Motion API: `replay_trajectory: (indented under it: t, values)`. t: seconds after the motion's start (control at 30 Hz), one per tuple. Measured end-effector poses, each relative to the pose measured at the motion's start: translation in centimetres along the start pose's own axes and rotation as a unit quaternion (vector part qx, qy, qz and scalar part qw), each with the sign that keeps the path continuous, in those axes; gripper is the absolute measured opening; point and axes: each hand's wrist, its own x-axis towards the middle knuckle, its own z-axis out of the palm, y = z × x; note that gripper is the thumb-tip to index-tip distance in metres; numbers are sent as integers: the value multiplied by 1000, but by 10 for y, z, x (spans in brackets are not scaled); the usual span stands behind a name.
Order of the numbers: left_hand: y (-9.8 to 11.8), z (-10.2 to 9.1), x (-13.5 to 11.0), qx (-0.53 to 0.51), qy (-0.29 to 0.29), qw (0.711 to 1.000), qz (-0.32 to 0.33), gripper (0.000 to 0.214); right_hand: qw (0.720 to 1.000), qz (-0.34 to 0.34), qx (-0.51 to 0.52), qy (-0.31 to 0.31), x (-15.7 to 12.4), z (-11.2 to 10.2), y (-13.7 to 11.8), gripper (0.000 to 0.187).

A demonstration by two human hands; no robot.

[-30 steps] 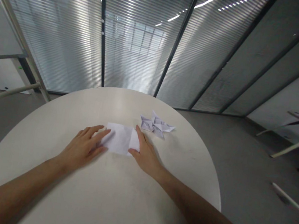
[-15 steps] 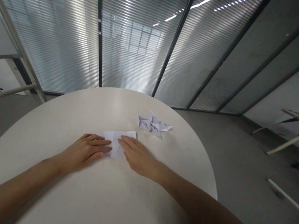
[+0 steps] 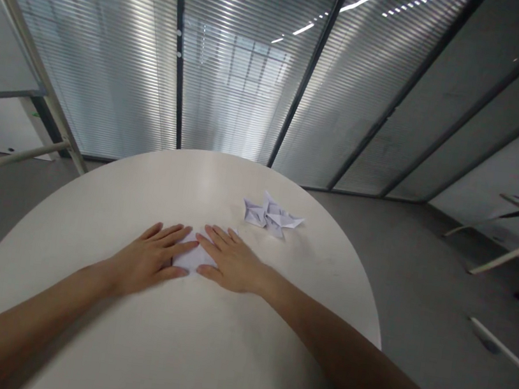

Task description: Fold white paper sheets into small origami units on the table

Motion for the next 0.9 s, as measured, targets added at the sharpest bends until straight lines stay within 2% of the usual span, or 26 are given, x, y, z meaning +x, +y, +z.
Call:
replay_trajectory:
  t: [0.23, 0.5, 0.6, 0.8, 0.9]
  values:
    - [-7, -3, -8, -7, -25, 999, -23, 72, 999, 32, -1, -15, -20, -3, 14, 61]
    - [-6, -5, -12, -15, 1, 999, -34, 76, 999, 33, -5, 1, -32, -1, 22, 57]
    - [-6, -3, -12, -5, 12, 999, -49, 83, 999, 41, -3, 17, -33, 1, 22, 62]
    - [-7, -2, -9, 9, 54, 996, -72, 93, 990, 93, 27, 102, -34, 5, 21, 86]
    - [-6, -2, -7, 4, 70, 995, -75, 96, 985, 107, 48, 123, -34, 5, 18, 93]
